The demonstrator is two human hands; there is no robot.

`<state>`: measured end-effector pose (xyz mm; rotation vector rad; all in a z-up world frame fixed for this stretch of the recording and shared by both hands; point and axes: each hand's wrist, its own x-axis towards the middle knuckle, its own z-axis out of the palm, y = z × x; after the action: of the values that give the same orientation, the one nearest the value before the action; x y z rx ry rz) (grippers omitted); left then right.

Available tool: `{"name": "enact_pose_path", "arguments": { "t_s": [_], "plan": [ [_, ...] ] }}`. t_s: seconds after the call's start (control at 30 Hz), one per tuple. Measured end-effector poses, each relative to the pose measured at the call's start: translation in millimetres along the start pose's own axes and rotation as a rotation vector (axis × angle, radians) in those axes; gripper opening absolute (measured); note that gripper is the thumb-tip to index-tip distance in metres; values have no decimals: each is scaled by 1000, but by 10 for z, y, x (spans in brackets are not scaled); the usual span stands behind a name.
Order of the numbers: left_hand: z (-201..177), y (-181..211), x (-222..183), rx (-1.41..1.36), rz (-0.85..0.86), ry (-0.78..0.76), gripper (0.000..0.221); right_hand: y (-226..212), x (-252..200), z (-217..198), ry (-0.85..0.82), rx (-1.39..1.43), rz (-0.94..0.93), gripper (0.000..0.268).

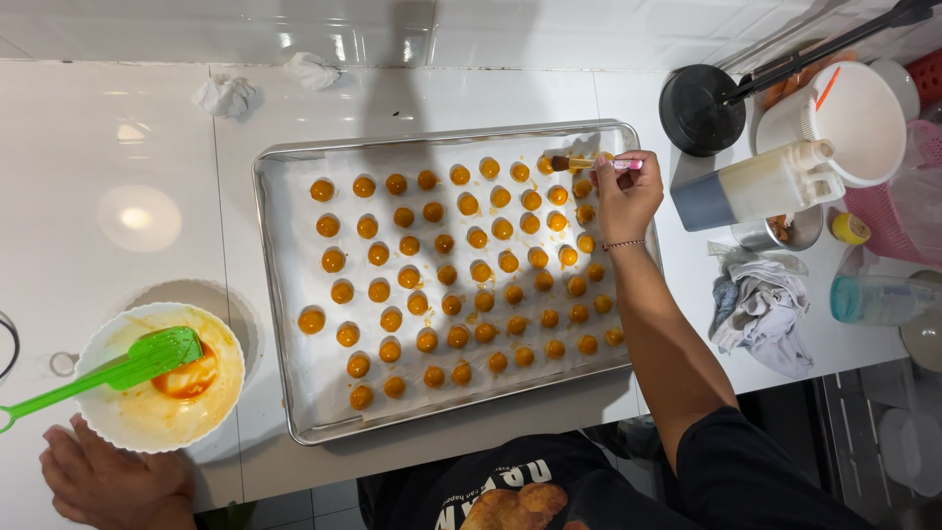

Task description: Glaze cookies on a baking sheet with egg wash using a brush and adjust oven settings.

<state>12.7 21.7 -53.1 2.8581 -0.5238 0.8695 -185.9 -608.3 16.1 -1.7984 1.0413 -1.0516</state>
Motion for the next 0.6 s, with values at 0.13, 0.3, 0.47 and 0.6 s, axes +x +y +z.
{"name": "enact_pose_path", "arguments": {
  "t_s": [0.13, 0.3, 0.47, 0.6],
  "plan": [
    [-2, 82, -57, 3, 1, 2, 80, -45, 52, 31, 9, 13, 35, 26],
    [-8, -27, -10, -1, 10, 2, 82, 69, 125, 140, 28, 23, 81, 28],
    [-33, -13, -4, -25, 5, -3, 75, 6, 25, 76, 126, 110, 103, 26],
    [-20, -7, -4, -16, 4, 11, 78, 80, 47, 53, 150, 145, 87, 27]
  ]
}}
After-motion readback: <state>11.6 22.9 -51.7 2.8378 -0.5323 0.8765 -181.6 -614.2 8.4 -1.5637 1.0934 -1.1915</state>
